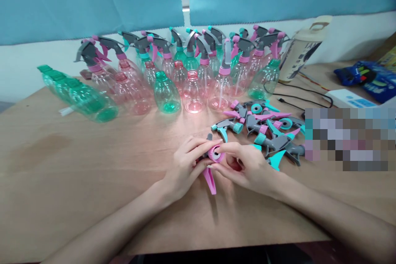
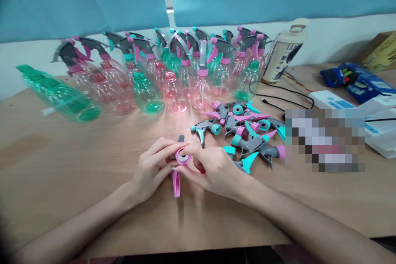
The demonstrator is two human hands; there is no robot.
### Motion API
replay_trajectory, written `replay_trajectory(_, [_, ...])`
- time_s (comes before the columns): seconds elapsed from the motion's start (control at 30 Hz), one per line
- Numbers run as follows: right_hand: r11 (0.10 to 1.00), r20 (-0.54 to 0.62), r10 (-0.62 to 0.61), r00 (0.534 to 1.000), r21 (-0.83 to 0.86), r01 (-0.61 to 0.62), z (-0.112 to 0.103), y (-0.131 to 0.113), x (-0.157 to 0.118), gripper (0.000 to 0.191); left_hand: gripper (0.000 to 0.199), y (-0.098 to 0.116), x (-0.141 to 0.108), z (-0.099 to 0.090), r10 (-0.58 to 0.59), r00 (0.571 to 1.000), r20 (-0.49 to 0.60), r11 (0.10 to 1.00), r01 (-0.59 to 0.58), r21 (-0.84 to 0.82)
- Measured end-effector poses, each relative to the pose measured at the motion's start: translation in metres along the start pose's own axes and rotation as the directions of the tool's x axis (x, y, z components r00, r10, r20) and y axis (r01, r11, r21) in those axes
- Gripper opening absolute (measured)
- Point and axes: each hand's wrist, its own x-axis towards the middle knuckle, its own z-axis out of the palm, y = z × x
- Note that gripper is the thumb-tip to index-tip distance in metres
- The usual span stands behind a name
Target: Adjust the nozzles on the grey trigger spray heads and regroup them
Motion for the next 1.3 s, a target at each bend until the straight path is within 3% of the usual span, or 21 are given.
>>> replay_trajectory(0.3, [0.991,0.041,-0.055,0.998,-0.116,0.059,-0.003,0.0,0.005,0.011,0.022,0.004,0.003,0.001,0.087,0.996,0.002,0.996,-0.087,0.032])
replay_trajectory(0.43, [0.989,0.093,-0.054,0.994,-0.13,0.066,-0.005,0.0,0.006,0.018,0.024,0.004,0.002,0.0,0.066,0.998,0.024,0.997,-0.067,0.032])
replay_trajectory(0.6, [0.998,0.113,0.051,0.992,-0.05,-0.045,-0.004,0.006,0.006,0.026,0.029,0.004,0.001,-0.002,-0.061,0.998,0.013,0.998,0.06,0.036])
replay_trajectory(0.77, [0.988,0.115,0.14,0.983,0.049,-0.146,-0.006,0.002,0.006,0.027,0.027,0.004,0.002,-0.003,-0.05,0.999,0.018,0.998,0.05,0.035])
replay_trajectory(1.13, [0.965,-0.102,0.256,0.961,0.076,-0.249,-0.01,0.006,0.006,0.016,0.025,0.004,0.004,-0.006,-0.107,0.994,-0.013,0.994,0.107,0.022])
replay_trajectory(1.3, [0.904,-0.077,0.378,0.923,0.248,-0.349,-0.008,0.009,0.004,0.024,0.026,0.002,0.003,-0.006,-0.162,0.987,-0.019,0.986,0.161,-0.042])
